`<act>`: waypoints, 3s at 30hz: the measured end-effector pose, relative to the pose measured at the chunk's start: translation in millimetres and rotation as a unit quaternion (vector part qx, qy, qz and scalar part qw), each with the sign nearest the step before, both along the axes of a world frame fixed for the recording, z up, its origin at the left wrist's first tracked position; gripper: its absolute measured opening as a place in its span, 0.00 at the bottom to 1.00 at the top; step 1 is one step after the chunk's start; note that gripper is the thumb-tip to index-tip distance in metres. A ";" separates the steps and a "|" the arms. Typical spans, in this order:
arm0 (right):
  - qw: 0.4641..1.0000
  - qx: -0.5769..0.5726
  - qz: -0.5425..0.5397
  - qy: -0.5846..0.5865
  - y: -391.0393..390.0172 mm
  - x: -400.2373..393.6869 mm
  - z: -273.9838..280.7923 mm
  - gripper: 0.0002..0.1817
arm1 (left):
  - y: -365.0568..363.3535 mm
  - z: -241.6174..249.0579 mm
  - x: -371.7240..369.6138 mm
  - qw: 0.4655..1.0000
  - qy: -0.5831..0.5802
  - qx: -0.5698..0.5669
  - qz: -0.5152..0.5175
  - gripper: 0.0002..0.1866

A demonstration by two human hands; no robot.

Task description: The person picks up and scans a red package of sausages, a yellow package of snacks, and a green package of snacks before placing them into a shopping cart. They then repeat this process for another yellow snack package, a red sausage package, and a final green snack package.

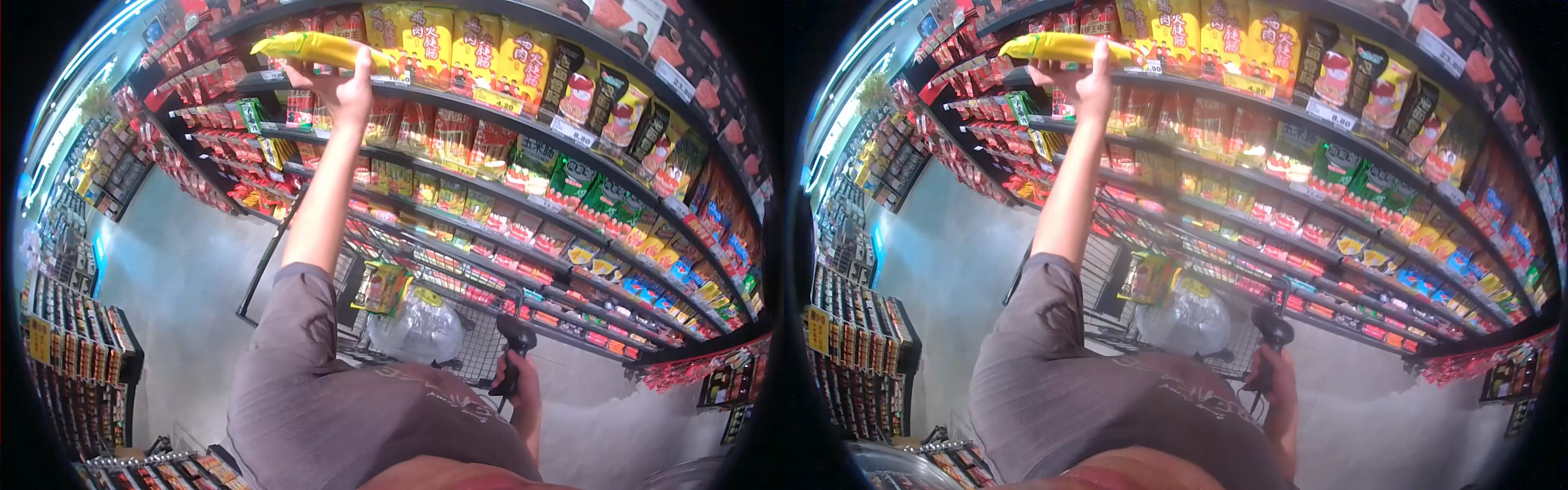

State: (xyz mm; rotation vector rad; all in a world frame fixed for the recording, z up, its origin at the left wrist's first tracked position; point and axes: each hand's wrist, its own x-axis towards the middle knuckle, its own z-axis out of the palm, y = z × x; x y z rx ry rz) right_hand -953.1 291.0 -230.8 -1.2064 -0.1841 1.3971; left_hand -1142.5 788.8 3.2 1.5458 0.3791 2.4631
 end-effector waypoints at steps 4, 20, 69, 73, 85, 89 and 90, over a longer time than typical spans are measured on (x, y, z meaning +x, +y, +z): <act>1.000 -0.006 0.015 0.015 21.4 -11.1 -8.2 0.13 | 45.7 11.9 8.4 0.999 0.032 -0.012 0.027 0.61; 0.998 -0.067 0.014 -0.017 58.8 -24.4 -25.8 0.13 | 60.2 31.9 11.7 0.880 0.396 -0.129 0.228 0.39; 0.922 -0.174 0.083 -0.335 -57.2 104.5 -225.7 0.27 | -423.5 -407.8 -221.7 0.528 0.714 -0.447 0.109 0.34; 0.904 -0.214 0.027 -0.370 -91.4 119.8 -207.7 0.38 | -446.3 -414.0 -200.0 0.547 0.715 -0.425 0.095 0.33; 0.922 -0.196 0.007 -0.334 -186.6 222.2 -235.4 0.22 | -508.7 -395.6 -94.9 0.545 0.722 -0.419 0.072 0.25; 0.904 -0.210 0.005 -0.372 -209.5 251.5 -256.9 0.26 | -532.7 -395.3 -55.8 0.529 0.722 -0.433 0.108 0.21; 0.907 -0.178 0.003 -0.381 -212.1 256.1 -258.6 0.26 | -536.3 -390.2 -45.6 0.491 0.734 -0.456 0.112 0.23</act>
